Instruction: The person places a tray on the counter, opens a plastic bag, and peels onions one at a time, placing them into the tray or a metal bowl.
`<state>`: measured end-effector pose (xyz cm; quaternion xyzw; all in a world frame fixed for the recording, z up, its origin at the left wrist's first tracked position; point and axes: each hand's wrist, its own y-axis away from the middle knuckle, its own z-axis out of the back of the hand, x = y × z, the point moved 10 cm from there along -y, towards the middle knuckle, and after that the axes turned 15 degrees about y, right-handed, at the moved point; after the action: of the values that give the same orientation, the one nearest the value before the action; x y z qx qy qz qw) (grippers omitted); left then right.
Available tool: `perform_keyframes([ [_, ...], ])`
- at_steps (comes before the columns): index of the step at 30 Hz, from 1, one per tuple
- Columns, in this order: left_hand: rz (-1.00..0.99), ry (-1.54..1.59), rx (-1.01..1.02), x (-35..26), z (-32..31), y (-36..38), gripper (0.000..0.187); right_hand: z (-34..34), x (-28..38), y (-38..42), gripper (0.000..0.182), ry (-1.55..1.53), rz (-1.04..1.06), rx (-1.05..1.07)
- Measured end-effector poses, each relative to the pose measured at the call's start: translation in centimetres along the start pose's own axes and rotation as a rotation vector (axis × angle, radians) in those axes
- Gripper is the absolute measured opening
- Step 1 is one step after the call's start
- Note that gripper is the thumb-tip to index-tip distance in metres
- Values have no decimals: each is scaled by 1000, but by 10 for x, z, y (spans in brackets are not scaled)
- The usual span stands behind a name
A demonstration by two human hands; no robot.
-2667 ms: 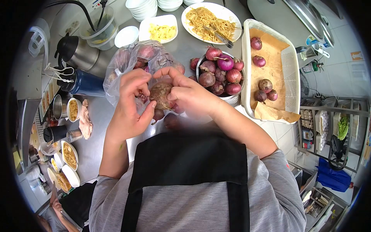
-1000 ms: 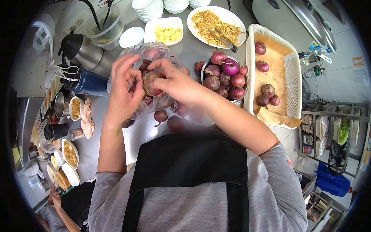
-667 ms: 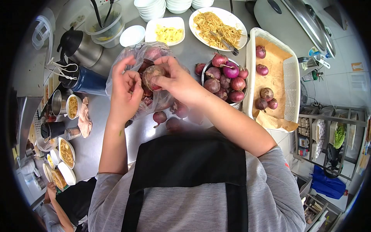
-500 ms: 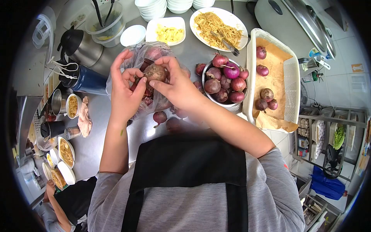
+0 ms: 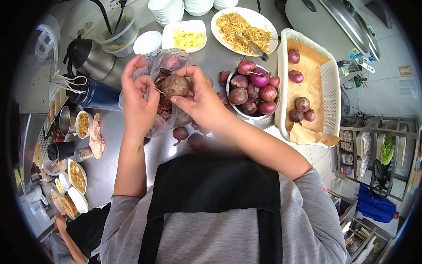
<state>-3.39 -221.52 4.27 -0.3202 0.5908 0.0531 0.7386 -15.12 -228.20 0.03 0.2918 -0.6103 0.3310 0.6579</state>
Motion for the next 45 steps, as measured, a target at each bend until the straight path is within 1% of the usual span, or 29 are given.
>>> perform_keyframes([
  [2, 5, 32, -36, 1, 7, -2, 72, -1, -2, 2, 49, -67, -32, 46],
  [4, -11, -81, -46, 0, 13, -4, 71, 0, -4, 3, 51, -132, -52, 53],
  [5, -11, -82, -47, 1, 15, -4, 71, -1, -6, 3, 51, -134, -51, 54],
  [7, -3, -149, -48, 5, 17, -3, 70, 1, -9, 3, 50, -310, -30, 44],
  [8, -5, -148, -48, 7, 17, -2, 70, 2, -8, 3, 50, -308, -29, 44],
  [10, -28, -203, -73, 7, 20, 2, 67, 7, -17, 5, 48, -394, -144, 15],
  [11, -28, -203, -72, 8, 20, 4, 67, 8, -17, 6, 48, -395, -144, 15],
  [13, -46, -287, -52, 6, 19, 8, 61, 9, -23, 7, 45, -518, -190, -2],
  [14, -45, -288, -52, 5, 19, 9, 61, 10, -23, 8, 45, -518, -190, -2],
  [16, -49, -297, -27, 2, 16, 10, 52, 11, -25, 8, 44, -535, -205, -11],
  [17, -49, -298, -28, 2, 18, 11, 52, 11, -26, 8, 44, -536, -204, -10],
  [19, 15, -331, 51, 9, 15, 12, 48, 14, -29, 8, 43, -568, -217, -38],
  [20, 13, -331, 52, 11, 16, 13, 48, 15, -29, 8, 43, -568, -215, -39],
  [22, -13, -497, 154, 18, 7, 16, 43, 20, -29, 8, 42, -515, -213, -68],
  [23, -15, -497, 155, 17, 5, 15, 43, 20, -30, 8, 42, -515, -211, -69],
  [25, -16, -333, 93, 9, 2, 13, 31, 20, -33, 9, 42, -437, -225, -87],
  [26, -15, -334, 95, 4, -1, 12, 31, 19, -31, 10, 42, -438, -226, -88],
  [29, -48, -549, 245, -10, -22, 14, 18, 14, -28, 12, 42, -422, -243, -80],
  [30, -49, -550, 244, -11, -22, 13, 18, 13, -27, 11, 43, -378, -224, -65],
  [32, 16, -586, 349, -2, -30, 14, 13, 13, -26, 11, 44, -335, -205, -54],
  [33, 14, -584, 352, -1, -31, 13, 13, 14, -26, 12, 45, -301, -203, -48],
  [35, -97, -519, 336, -12, -33, 12, 14, 15, -27, 13, 45, -268, -201, -43],
  [36, -98, -519, 338, -10, -32, 12, 14, 15, -27, 14, 45, -259, -201, -41],
  [38, -124, -545, 271, -9, -23, 9, 11, 16, -28, 14, 44, -251, -203, -39],
  [39, -124, -545, 272, -9, -22, 8, 11, 17, -30, 15, 43, -314, -226, -50],
  [40, -103, -576, 259, -7, -19, 7, 10, 19, -32, 15, 43, -377, -249, -62],
  [42, -83, -607, 248, 0, -12, 7, 10, 24, -34, 17, 43, -379, -252, -83],
  [44, 135, -711, 287, 42, 1, 13, 8, 36, -31, 19, 44, -379, -252, -106],
  [45, 173, -717, 325, 51, 3, 16, 17, 51, -23, 21, 45, -387, -236, -145],
])
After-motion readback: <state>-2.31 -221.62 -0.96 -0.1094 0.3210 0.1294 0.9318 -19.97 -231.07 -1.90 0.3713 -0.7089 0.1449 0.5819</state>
